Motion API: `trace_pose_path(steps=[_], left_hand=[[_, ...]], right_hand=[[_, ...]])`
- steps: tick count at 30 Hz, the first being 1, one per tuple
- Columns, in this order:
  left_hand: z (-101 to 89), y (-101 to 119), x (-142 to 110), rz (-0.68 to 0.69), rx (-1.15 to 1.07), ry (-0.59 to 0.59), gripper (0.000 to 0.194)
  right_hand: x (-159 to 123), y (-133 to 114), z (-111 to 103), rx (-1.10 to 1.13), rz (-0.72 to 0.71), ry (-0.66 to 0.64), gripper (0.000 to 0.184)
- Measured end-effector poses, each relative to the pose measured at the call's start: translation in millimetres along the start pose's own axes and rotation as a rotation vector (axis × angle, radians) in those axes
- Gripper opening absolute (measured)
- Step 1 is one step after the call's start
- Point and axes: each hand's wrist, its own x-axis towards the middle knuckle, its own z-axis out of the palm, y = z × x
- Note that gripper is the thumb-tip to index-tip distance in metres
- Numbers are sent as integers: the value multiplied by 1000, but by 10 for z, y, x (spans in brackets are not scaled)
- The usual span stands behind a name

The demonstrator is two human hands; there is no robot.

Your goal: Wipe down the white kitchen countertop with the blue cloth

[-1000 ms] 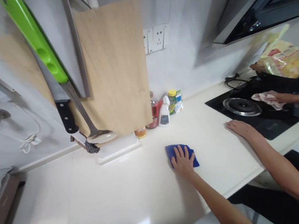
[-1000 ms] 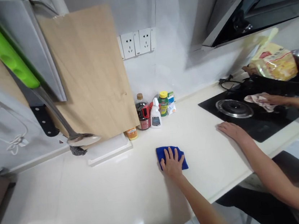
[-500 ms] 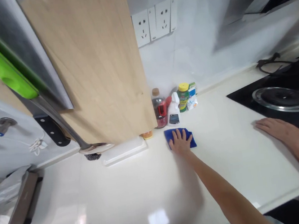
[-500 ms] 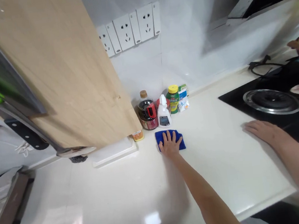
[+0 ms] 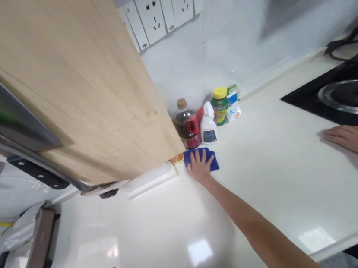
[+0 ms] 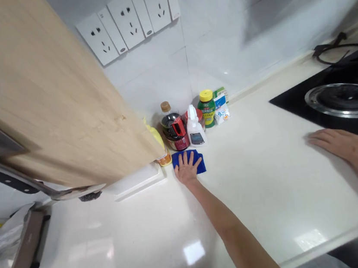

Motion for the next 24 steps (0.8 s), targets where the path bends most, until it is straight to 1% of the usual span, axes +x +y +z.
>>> trace_pose_path(steps=[3,8,11,14,16,18,21,24], left_hand=[[-16,5,-12,9,2,-14,76],[-52,25,-32,3,1,-22,75],[-57,21,-52,-7,-2,-28,77],[-49,-2,-75,-5,-6,-26,76],[-40,-22,-88,2,-7,-16,74],[-31,-39,-99,13,-9,-3,73],[-18,-52,-117,24,-10,15,70],[0,-59,-139,19,-15,44,66]], right_hand=[[32,-39,16,-7,-37,-14,69],[67,-21,20,-19,-64,-38,70],[39,-4,14,-19,-66,-11,68],[-57,17,28,-34,-64,33,65],[-187,38,54,-55,-75,63,64],[-385,58,92,-81,-96,98,63],[-792,52,150,-124,-139,147,62],[-1266,-48,212,-151,-182,158,61]])
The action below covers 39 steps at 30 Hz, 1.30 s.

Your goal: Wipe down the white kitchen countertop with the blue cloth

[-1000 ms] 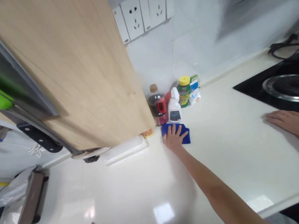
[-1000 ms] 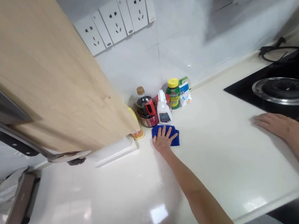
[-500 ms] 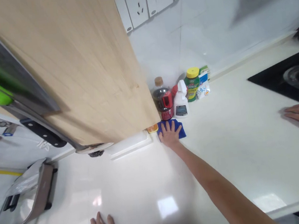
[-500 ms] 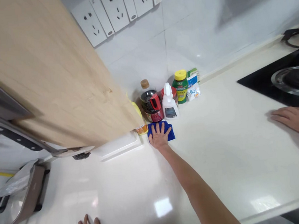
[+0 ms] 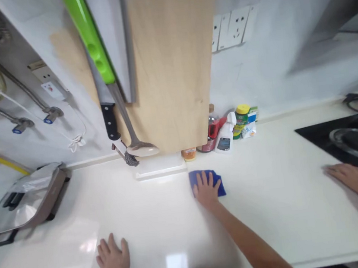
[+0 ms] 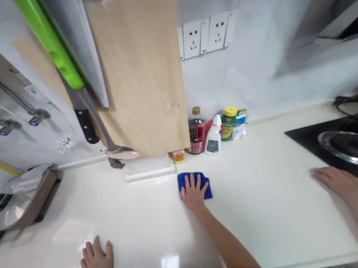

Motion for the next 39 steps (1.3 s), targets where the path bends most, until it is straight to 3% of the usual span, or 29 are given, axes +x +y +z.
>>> trace_pose_path(steps=[8,10,13,16,20,26,39], left_hand=[[112,-100,-44,58,-16,76,63],[142,-132,-51,65,-20,92,62],[163,-167,-62,76,-27,87,61],[167,-193,-71,99,-28,92,60],[179,-222,-72,106,-25,104,60],[202,-231,-37,75,-24,86,62],[172,-130,1,-4,-20,67,65]], right_hand=[[-1216,-652,-12,78,-184,-64,64],[-1498,-625,-7,112,-290,-71,64],[-1819,-382,-11,150,-436,-70,63],[-1939,-77,-15,137,-457,-37,64],[-1732,117,-7,86,-330,23,61],[-964,108,-10,-10,-66,60,61],[383,-39,99,-48,38,-21,62]])
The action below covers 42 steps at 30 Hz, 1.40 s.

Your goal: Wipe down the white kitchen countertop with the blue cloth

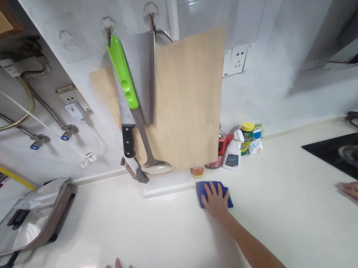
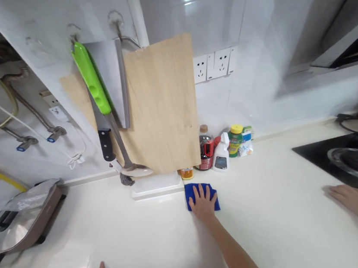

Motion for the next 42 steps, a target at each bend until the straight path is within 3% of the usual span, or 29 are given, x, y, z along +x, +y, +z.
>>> trace_pose_path(steps=[6,12,17,22,27,30,33,36,39,42], left_hand=[[-46,32,9,-10,10,-37,66],[-73,39,-16,20,30,-44,64],[-59,22,-53,58,15,5,62],[-72,32,-86,91,-17,56,61],[-119,54,-98,79,-62,36,61],[-92,7,-88,52,-99,-11,61],[-50,-149,-35,65,-162,-94,61],[-69,-455,71,161,-223,-140,56],[-152,-867,182,198,-201,-43,58],[-215,-1237,220,87,-144,31,65]], right_hand=[[313,-27,-5,22,-23,-62,62],[193,-60,-39,52,11,0,60],[-241,-157,-27,41,69,92,59],[-898,-389,-69,44,14,90,60],[-1577,-718,-96,78,-127,12,62],[-1809,-770,-109,110,-249,-39,63],[-1839,-661,-147,128,-359,-61,64],[-1719,-477,-189,140,-559,-53,62],[-1500,-313,-194,151,-735,-58,60],[-1213,-201,-160,126,-688,-39,57]])
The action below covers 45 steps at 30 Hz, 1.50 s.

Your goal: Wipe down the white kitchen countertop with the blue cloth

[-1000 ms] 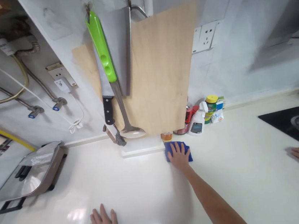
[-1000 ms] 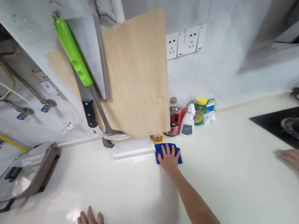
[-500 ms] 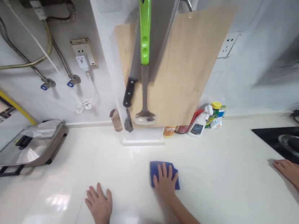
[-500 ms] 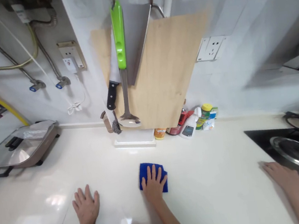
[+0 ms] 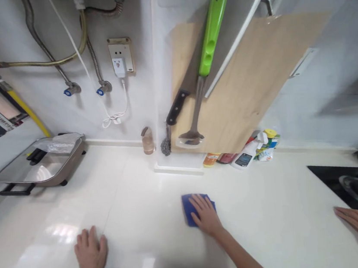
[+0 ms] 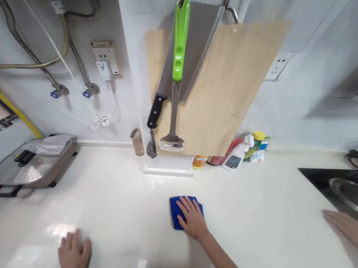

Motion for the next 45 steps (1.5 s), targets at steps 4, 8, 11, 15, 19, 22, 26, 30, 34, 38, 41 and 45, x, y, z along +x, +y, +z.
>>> trace_pose_path(steps=[4,8,11,15,19,22,26,30,34,38,41,45], left_hand=[[-6,-184,-100,-107,33,-11,72],[33,-113,-177,-139,43,-4,71],[31,-72,-185,-136,47,2,69],[36,-78,-202,-110,58,49,67],[59,-100,-216,-99,79,61,65],[69,-125,-209,-108,90,50,67],[69,-161,-200,-118,99,42,67],[68,-182,-186,-137,103,30,68],[67,-178,-171,-154,99,17,70],[84,-220,-175,-161,99,-1,72],[117,-290,-165,-166,94,-4,71],[164,-185,-91,-193,97,-1,66]], right_hand=[[257,249,29,-73,161,16,57],[507,235,91,-145,259,9,59],[718,85,151,-170,256,-3,61],[1070,-249,228,-149,198,-26,62],[1399,-665,310,-99,183,-25,63],[1531,-910,358,-85,214,16,64],[1568,-1032,360,-58,218,40,64],[1565,-1024,300,-18,217,43,63],[1528,-1006,241,16,197,43,62],[1335,-1013,252,32,144,51,61],[1074,-1043,309,44,135,96,60],[678,-1105,357,75,141,161,60]])
